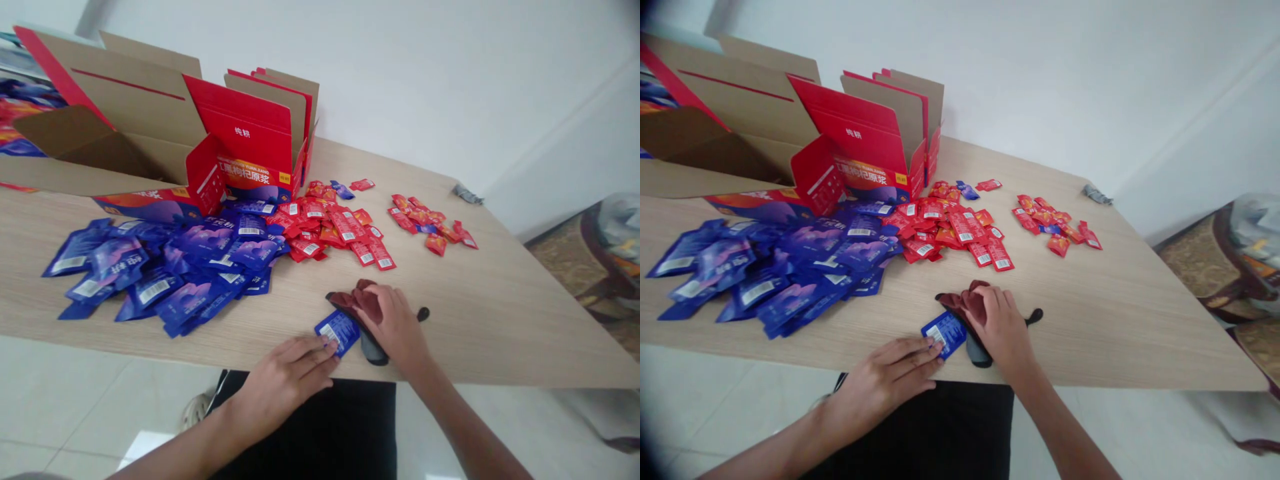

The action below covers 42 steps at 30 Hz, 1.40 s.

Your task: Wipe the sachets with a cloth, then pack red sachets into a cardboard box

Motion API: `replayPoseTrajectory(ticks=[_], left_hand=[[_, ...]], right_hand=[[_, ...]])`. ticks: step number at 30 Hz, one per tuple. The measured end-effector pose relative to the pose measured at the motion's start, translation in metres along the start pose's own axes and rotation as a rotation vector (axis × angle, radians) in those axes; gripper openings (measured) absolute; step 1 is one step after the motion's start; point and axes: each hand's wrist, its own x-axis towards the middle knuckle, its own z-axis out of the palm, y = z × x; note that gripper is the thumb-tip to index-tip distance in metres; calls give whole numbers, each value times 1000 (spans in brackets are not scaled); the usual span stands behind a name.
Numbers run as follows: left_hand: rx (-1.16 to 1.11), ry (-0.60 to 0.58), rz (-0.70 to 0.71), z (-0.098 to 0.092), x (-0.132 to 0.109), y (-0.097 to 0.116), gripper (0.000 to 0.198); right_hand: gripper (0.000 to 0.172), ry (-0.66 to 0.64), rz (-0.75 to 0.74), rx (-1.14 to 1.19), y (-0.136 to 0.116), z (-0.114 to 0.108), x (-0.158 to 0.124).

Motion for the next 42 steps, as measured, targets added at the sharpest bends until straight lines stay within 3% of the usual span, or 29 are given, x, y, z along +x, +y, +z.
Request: replayPoseTrajectory(ticks=[4, 6, 8, 10, 11, 14, 16, 19, 24, 26, 29, 31, 33, 35, 38, 42], left_hand=[[-45, 10, -20, 3, -1, -2, 27], [-60, 28, -24, 5, -2, -2, 28], [-68, 43, -27, 6, -2, -1, 29], [-71, 30, -38, 6, -2, -1, 26], [-77, 12, -43, 6, -1, -1, 21], [-105, -15, -61, 5, 0, 0, 13], [-112, 12, -63, 6, -1, 0, 22], [-111, 50, -49, 9, -4, -1, 34], [-110, 51, -53, 12, -5, -3, 33], [-106, 50, -59, 12, -5, -3, 32], [-115, 55, -59, 10, -4, -2, 32], [-118, 50, -67, 9, -4, -2, 29], [-116, 26, -67, 8, -3, -1, 19], [-114, 1, -63, 8, -2, 0, 10], [-105, 5, -64, 8, -1, 0, 18], [-91, 40, -48, 9, -2, -1, 31]], right_hand=[[35, 79, 83, -87, 31, -20, 10], [38, 201, 158, -71, 23, -30, 11], [37, 298, 195, 1, -2, -34, 7], [33, 223, 98, 107, -33, -31, -1], [30, 107, 7, 151, -47, -26, -6], [22, -104, -102, 188, -65, -10, -15], [22, -91, -58, 150, -54, -2, -15], [30, -25, 3, 60, -18, 1, -10], [36, 50, 63, -96, 30, -16, 8], [39, 163, 124, -112, 28, -28, 13], [42, 339, 191, -8, -3, -39, 9], [37, 274, 122, 108, -33, -36, 0], [30, 60, -5, 196, -58, -25, -11], [24, -71, -68, 232, -69, -12, -18], [24, -65, -34, 179, -57, 1, -19], [28, -34, 6, 106, -28, -1, -11]])
